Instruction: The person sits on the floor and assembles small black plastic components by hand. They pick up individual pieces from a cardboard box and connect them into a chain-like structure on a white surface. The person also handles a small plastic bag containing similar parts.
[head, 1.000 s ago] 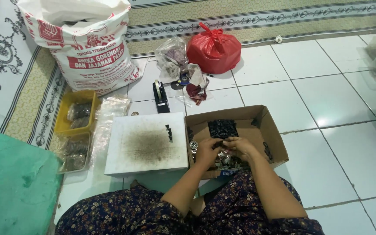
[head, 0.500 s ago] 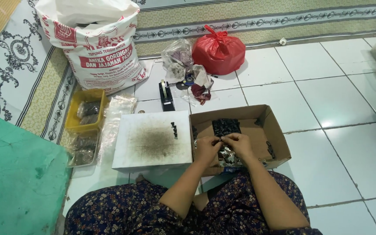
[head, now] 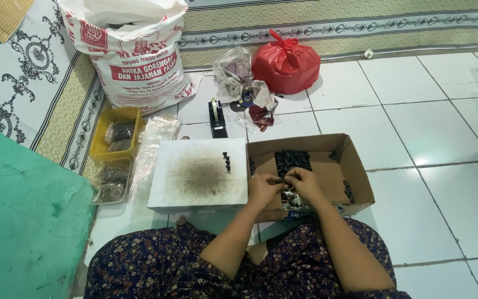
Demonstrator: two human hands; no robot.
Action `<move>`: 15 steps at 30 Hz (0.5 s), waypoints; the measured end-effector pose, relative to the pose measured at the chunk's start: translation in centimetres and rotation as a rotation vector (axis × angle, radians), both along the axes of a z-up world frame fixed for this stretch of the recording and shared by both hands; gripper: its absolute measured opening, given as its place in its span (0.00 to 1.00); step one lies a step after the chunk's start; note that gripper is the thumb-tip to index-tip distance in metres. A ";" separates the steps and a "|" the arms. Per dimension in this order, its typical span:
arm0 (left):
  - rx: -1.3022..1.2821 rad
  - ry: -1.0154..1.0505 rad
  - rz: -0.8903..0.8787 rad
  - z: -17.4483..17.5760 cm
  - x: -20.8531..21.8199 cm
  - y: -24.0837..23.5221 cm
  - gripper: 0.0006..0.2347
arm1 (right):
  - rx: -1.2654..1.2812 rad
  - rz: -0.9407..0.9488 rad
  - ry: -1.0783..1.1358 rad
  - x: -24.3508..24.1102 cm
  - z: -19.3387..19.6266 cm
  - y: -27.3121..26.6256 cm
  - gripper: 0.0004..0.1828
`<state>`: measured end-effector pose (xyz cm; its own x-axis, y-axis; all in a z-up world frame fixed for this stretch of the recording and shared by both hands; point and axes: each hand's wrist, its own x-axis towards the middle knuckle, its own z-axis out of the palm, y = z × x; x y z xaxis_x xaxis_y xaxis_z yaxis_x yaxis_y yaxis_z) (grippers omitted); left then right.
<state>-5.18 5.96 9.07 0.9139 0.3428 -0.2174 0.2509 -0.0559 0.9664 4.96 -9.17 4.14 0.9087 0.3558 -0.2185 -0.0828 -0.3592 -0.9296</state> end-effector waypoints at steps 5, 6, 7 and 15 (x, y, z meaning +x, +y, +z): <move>-0.023 0.036 0.004 -0.8 -1.7 0.7 0.11 | 0.183 -0.219 0.138 -0.2 3.7 -2.2 0.14; -0.044 0.047 0.027 -0.7 -2.3 0.8 0.10 | 0.352 -0.322 0.271 0.0 3.7 -2.8 0.15; -0.043 0.048 0.029 -0.9 -2.5 1.8 0.10 | 0.353 -0.320 0.272 0.0 4.1 -2.5 0.15; -0.400 0.009 0.214 6.8 -7.3 6.9 0.19 | 0.519 -0.194 0.344 -2.5 7.3 1.7 0.27</move>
